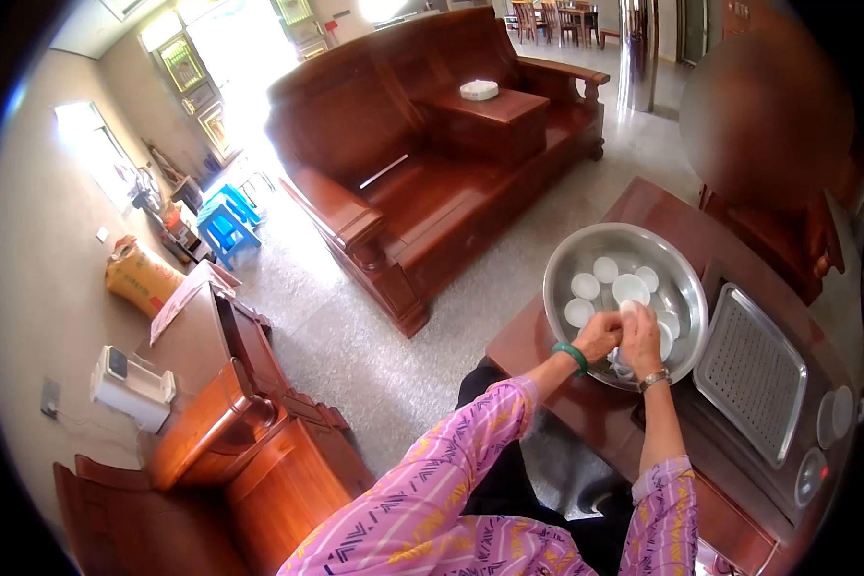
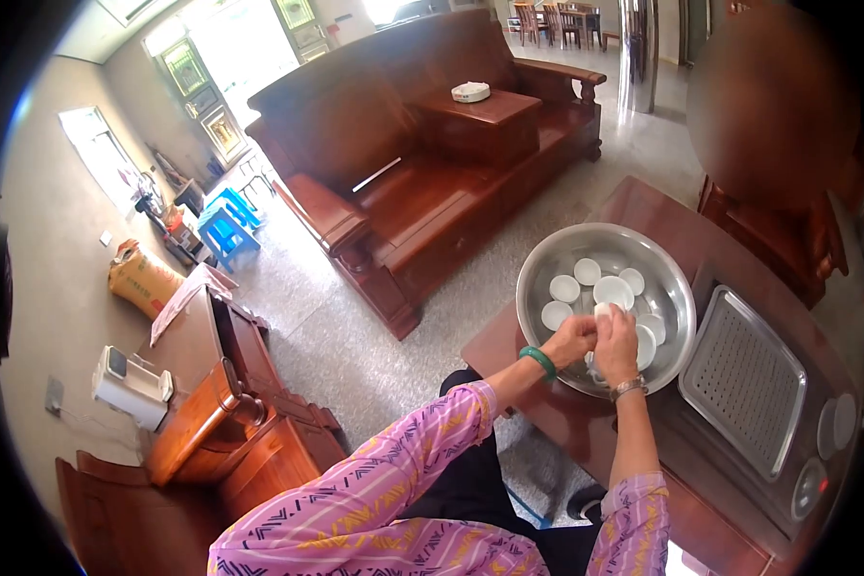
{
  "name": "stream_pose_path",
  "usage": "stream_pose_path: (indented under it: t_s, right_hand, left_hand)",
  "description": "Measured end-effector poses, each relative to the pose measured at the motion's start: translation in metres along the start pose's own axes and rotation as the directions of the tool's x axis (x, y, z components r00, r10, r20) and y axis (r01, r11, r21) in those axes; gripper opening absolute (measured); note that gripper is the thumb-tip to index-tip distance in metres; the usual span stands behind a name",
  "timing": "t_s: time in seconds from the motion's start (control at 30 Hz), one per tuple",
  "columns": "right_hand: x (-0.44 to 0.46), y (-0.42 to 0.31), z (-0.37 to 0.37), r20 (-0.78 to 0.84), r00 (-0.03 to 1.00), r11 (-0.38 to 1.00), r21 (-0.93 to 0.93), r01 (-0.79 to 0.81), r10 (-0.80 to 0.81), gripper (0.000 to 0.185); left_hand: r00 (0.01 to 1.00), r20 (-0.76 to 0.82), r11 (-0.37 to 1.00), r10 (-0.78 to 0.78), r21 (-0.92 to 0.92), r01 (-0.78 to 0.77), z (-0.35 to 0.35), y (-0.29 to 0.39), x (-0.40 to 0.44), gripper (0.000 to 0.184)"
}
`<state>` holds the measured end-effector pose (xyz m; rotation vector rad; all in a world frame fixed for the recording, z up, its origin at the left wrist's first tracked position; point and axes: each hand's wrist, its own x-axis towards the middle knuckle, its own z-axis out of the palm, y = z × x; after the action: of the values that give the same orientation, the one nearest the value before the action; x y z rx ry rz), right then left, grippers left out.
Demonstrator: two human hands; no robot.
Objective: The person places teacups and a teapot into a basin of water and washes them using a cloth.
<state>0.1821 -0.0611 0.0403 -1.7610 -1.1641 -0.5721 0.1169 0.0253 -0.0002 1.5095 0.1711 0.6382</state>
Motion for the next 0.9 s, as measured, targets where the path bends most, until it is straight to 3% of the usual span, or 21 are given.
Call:
stream_pose_path:
  t_s: [0.03,0.07,0.1,0.17,0.23,0.27,0.3,0.33,0.4,0.43,0.47,0.5,0.53,0.6,0.63,0.7,0.73,0.77,0.8,0.83,0.9]
  right_hand:
    - [0.002,0.020,-0.001,0.185,0.956,0.970,0.044,-0.240,0.228,0.030]
    - [0.004,0.037,-0.004,0.369,0.825,0.880,0.038,-0.473,0.427,0.034]
    - [0.009,0.044,-0.008,0.489,0.617,0.520,0.335,-0.786,0.617,0.039]
    - [0.011,0.047,-0.018,0.489,0.643,0.615,0.244,-0.750,0.590,0.038]
    - [0.011,0.032,-0.020,0.492,0.736,0.815,0.086,-0.573,0.465,0.037]
    - [0.008,0.006,-0.018,0.493,0.734,0.815,0.080,-0.573,0.467,0.037]
    - [0.005,-0.020,-0.013,0.246,0.939,0.966,0.033,-0.258,0.242,0.036]
    - [0.002,-0.031,-0.009,0.012,0.998,0.993,-0.097,0.066,-0.066,0.035]
    - [-0.002,-0.015,-0.001,0.009,1.000,0.999,-0.054,-0.002,0.003,0.036]
    - [0.001,0.003,-0.002,0.177,0.970,0.986,-0.056,-0.158,0.165,0.035]
    - [0.004,0.024,-0.005,0.335,0.886,0.947,-0.089,-0.308,0.319,0.035]
    - [0.007,0.046,-0.007,0.388,0.823,0.882,0.051,-0.468,0.415,0.036]
    - [0.004,0.062,-0.012,0.555,0.597,0.490,0.348,-0.799,0.579,0.035]
    - [0.010,0.054,-0.025,0.714,0.333,0.044,0.391,-0.919,0.615,0.038]
    - [0.004,0.055,-0.019,0.714,0.337,0.049,0.391,-0.919,0.614,0.038]
    - [-0.011,0.046,-0.005,0.550,0.538,0.245,0.518,-0.820,0.639,0.044]
    - [-0.011,0.033,-0.002,0.493,0.604,0.489,0.355,-0.797,0.627,0.044]
    - [-0.017,0.026,0.007,0.348,0.777,0.753,0.236,-0.614,0.525,0.043]
    - [-0.018,0.009,0.013,0.229,0.908,0.925,0.067,-0.374,0.350,0.042]
    - [-0.017,-0.012,0.017,0.108,0.978,0.983,0.037,-0.181,0.177,0.040]
    - [-0.003,-0.032,0.008,0.159,0.980,0.992,0.006,-0.126,0.123,0.037]
  left_hand:
    - [0.994,0.084,0.994,-0.076,-0.067,0.082,-0.002,0.007,-0.002,0.011]
    - [0.973,0.175,0.977,-0.147,-0.127,0.171,-0.003,0.012,-0.003,0.011]
    - [0.974,0.175,0.977,-0.146,-0.127,0.169,-0.002,0.008,-0.003,0.011]
    - [0.952,0.290,0.982,-0.103,-0.122,0.143,-0.004,0.009,-0.001,0.010]
    - [0.976,0.213,0.988,-0.050,-0.134,0.080,0.000,0.016,-0.003,0.008]
    - [0.989,0.149,0.989,-0.005,-0.146,0.027,0.006,0.021,-0.006,0.007]
    - [0.987,0.152,0.999,-0.048,0.011,0.047,-0.001,0.009,-0.004,0.007]
    - [0.989,0.124,0.991,-0.078,0.120,0.063,-0.004,0.021,-0.008,0.008]
    - [0.987,0.158,0.997,0.004,-0.078,0.008,-0.004,0.023,-0.009,0.006]
    - [0.987,0.160,0.997,0.005,-0.077,0.007,-0.006,0.023,-0.008,0.006]
    - [0.967,0.239,0.988,-0.091,-0.100,0.117,-0.008,0.019,-0.006,0.008]
    - [0.930,0.320,0.968,-0.179,-0.113,0.225,-0.007,0.017,-0.005,0.009]
    - [0.930,0.325,0.968,-0.174,-0.115,0.221,-0.006,0.026,-0.006,0.009]
    - [0.914,0.271,0.844,-0.301,-0.370,0.388,-0.005,0.048,-0.010,0.011]
    - [0.910,0.275,0.825,-0.309,-0.398,0.400,-0.006,0.044,-0.008,0.013]
    - [0.912,0.219,0.782,-0.346,-0.469,0.409,-0.007,0.034,-0.003,0.012]
    - [0.907,0.165,0.740,-0.387,-0.531,0.413,-0.009,0.029,-0.001,0.012]
    - [0.915,0.153,0.739,-0.374,-0.547,0.393,-0.013,0.024,0.001,0.009]
    - [0.912,0.145,0.740,-0.383,-0.542,0.397,-0.014,0.011,0.002,0.009]
    - [0.932,0.110,0.792,-0.345,-0.498,0.352,-0.014,-0.001,0.003,0.008]
    - [0.934,0.042,0.818,-0.355,-0.470,0.332,-0.014,0.005,0.001,0.006]
